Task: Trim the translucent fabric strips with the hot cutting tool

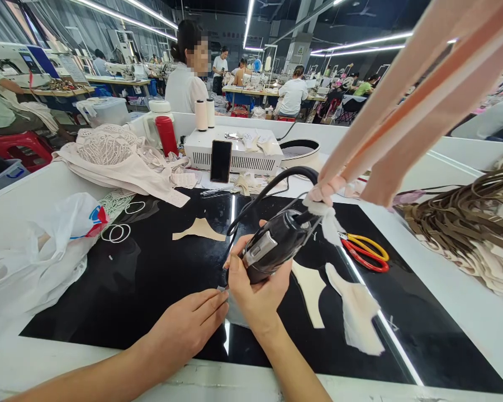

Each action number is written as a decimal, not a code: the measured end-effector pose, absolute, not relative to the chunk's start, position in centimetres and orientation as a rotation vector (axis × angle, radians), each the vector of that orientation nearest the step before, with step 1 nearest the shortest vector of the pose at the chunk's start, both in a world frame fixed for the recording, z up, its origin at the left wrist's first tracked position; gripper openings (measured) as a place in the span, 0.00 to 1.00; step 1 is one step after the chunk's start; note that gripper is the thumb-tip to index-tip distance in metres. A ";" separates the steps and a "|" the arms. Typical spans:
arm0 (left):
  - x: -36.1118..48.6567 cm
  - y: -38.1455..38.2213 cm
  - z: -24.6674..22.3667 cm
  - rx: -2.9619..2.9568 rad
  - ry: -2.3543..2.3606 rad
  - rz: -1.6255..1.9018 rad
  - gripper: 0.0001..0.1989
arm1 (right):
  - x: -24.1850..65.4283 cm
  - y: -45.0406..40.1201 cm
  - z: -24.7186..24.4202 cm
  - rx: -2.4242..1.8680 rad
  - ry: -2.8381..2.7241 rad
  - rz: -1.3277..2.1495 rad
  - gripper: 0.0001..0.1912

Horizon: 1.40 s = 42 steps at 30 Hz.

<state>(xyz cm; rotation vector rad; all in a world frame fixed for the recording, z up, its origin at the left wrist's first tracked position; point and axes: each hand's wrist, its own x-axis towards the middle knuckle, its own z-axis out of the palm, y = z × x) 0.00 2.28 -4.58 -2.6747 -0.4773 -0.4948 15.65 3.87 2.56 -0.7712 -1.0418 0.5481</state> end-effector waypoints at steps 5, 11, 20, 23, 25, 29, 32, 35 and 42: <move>0.1 2.3 -4.6 -2.654 -0.493 -0.586 0.13 | 15.4 4.1 2.5 -0.752 -1.022 0.573 0.25; 0.3 2.2 -4.6 -2.649 -0.568 -0.690 0.13 | 15.1 4.3 2.4 -0.671 -1.011 0.622 0.24; 0.2 2.3 -4.4 -2.680 -0.524 -0.630 0.11 | 15.2 4.3 2.6 -0.690 -1.021 0.621 0.22; 0.1 2.3 -4.3 -2.695 -0.530 -0.682 0.12 | 16.5 3.6 3.2 -0.711 -1.016 0.591 0.24; 0.1 2.2 -4.2 -2.711 -0.548 -0.715 0.13 | 17.5 2.8 3.6 -0.728 -1.014 0.569 0.24; -0.2 2.2 -3.6 -2.771 -0.541 -0.663 0.15 | 19.0 0.8 3.5 -0.757 -1.036 0.563 0.23; -0.5 2.4 -3.2 -2.816 -0.544 -0.639 0.15 | 19.7 -0.5 3.2 -0.744 -1.053 0.573 0.23; -0.7 2.6 -3.1 -2.848 -0.542 -0.673 0.15 | 20.2 -1.3 2.9 -0.749 -1.061 0.564 0.24; -0.4 3.1 -3.2 -2.901 -0.507 -0.782 0.10 | 20.8 -1.7 2.8 -0.747 -1.045 0.543 0.25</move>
